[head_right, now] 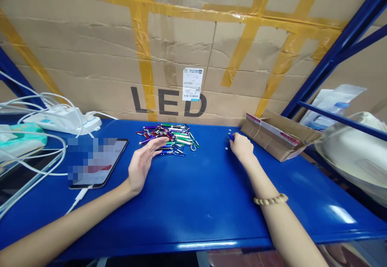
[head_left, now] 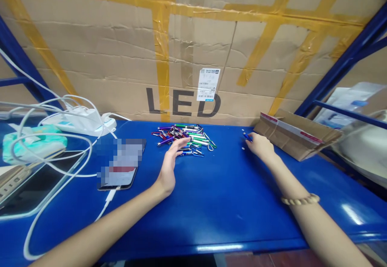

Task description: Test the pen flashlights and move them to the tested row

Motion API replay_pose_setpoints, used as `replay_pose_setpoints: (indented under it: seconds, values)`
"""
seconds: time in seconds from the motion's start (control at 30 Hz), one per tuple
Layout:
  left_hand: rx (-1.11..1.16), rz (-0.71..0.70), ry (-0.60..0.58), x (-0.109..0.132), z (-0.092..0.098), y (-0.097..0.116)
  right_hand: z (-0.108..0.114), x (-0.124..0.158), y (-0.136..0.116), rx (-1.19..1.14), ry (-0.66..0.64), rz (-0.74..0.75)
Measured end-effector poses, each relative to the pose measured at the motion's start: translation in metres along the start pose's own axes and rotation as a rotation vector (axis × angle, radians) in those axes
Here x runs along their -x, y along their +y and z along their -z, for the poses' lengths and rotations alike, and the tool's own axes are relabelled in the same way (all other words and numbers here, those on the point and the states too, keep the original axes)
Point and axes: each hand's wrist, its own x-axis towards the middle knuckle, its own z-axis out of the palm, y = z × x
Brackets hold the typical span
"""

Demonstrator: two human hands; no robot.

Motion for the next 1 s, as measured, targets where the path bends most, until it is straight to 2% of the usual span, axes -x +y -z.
replay_pose_setpoints:
  seconds: [0.07, 0.13, 0.2, 0.33, 0.43, 0.53, 0.77, 0.93, 1.0]
  values:
    - [-0.052, -0.017, 0.028, -0.002, 0.001, 0.001, -0.001, -0.001, -0.004, 0.029, 0.009, 0.0]
    - [-0.134, -0.018, 0.08, -0.004, 0.002, 0.001, -0.005, -0.003, -0.022, 0.045, 0.007, 0.034]
    - [-0.209, -0.003, 0.141, -0.007, 0.003, 0.0, -0.013, -0.001, -0.051, 0.022, -0.028, 0.143]
    - [-0.282, 0.029, 0.204, -0.013, 0.007, -0.005, -0.038, 0.015, -0.113, -0.08, -0.217, 0.438]
    - [-0.313, 0.03, 0.219, -0.017, 0.01, -0.01, -0.05, 0.027, -0.138, -0.122, -0.311, 0.549]
    - [-0.347, 0.024, 0.226, -0.019, 0.012, -0.013, -0.052, 0.031, -0.142, -0.149, -0.331, 0.538]
    - [-0.432, 0.007, 0.195, -0.02, 0.013, -0.018, -0.049, 0.027, -0.129, -0.329, -0.292, 0.405]
    - [-0.368, 0.061, 0.203, -0.018, 0.012, -0.017, -0.042, 0.027, -0.134, -0.548, -0.247, 0.308]
    - [-0.317, 0.097, 0.17, -0.016, 0.009, -0.014, -0.039, 0.028, -0.138, -0.63, -0.225, 0.267]
